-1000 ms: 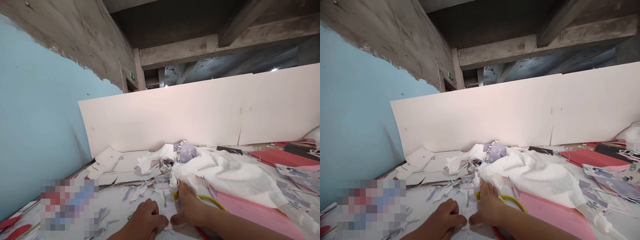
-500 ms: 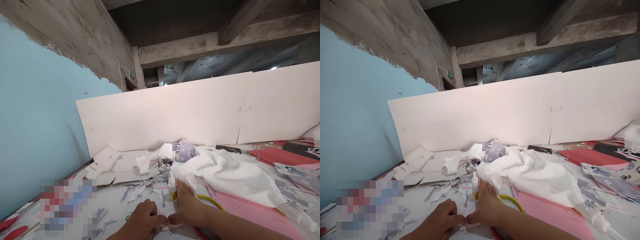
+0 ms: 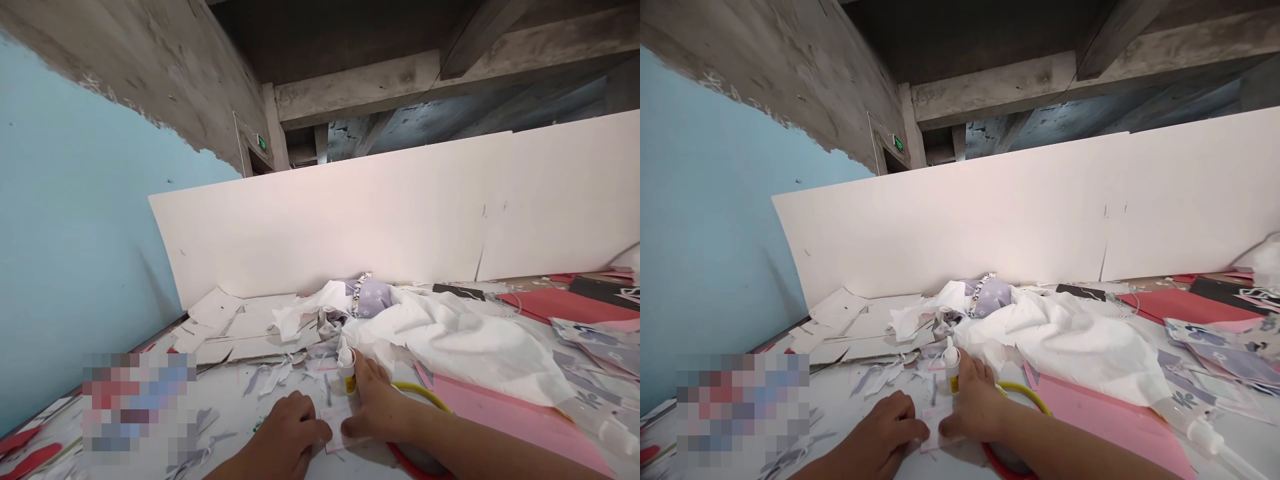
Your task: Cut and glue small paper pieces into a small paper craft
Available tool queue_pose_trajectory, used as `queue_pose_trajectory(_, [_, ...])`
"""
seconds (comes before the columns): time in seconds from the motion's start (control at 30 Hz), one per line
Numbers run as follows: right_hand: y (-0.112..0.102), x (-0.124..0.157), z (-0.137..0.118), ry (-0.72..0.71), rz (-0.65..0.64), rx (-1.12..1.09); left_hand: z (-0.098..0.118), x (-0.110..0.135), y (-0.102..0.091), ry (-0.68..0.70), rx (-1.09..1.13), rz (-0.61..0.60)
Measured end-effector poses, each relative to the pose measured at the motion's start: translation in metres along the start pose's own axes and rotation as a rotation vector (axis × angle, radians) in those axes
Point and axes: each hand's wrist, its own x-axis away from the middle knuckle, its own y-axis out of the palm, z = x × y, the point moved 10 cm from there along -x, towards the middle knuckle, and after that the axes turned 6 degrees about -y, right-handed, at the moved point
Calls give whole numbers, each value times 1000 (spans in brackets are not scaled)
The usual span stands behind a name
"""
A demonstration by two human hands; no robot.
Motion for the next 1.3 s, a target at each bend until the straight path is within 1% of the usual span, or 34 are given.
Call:
queue_pose_trajectory(0.13, [0, 0, 3, -2, 19, -4, 1, -1, 1, -21, 18, -44])
queue_pose_trajectory(0.27, [2, -1, 7, 4, 27, -14, 2, -2, -8, -54, 57, -18])
queue_pose_trajectory(0.4, [2, -3, 8, 6, 43, -26, 4, 0, -8, -70, 68, -39])
queue_pose_trajectory(0.53, [0, -3, 6, -3, 49, -71, 4, 4, -18, -88, 121, 26])
queue_pose_trajectory(0.67, [-4, -1, 2, -37, 67, -105, 5, 5, -25, -126, 143, 23])
queue_pose_trajectory(0.73, [-8, -2, 0, -63, 111, -126, 6, 4, -28, -126, 138, 27])
queue_pose_trajectory(0.8, [-13, -4, 0, -83, 179, -137, 7, 5, -31, -105, 122, 65])
queue_pose_trajectory(0.87, [-17, -7, 1, -99, 236, -137, 7, 7, -34, -77, 94, 128])
queue_pose_trajectory(0.93, [-17, -11, 1, -118, 258, -133, 5, 10, -36, -72, 67, 182])
queue_pose_trajectory(1.0, [-16, -14, 1, -126, 260, -134, 1, 11, -38, -104, 73, 211])
queue_pose_trajectory(1.07, [-16, -14, 2, -131, 277, -146, -6, 12, -40, -169, 139, 226])
queue_pose_trajectory(1.17, [-25, -8, 1, -144, 349, -185, -16, 11, -42, -276, 353, 238])
queue_pose_trajectory(1.23, [-34, 1, -7, -200, 410, -233, -24, 10, -41, -338, 511, 267])
queue_pose_trajectory(1.3, [-39, 13, -21, -307, 434, -309, -31, 11, -40, -390, 620, 308])
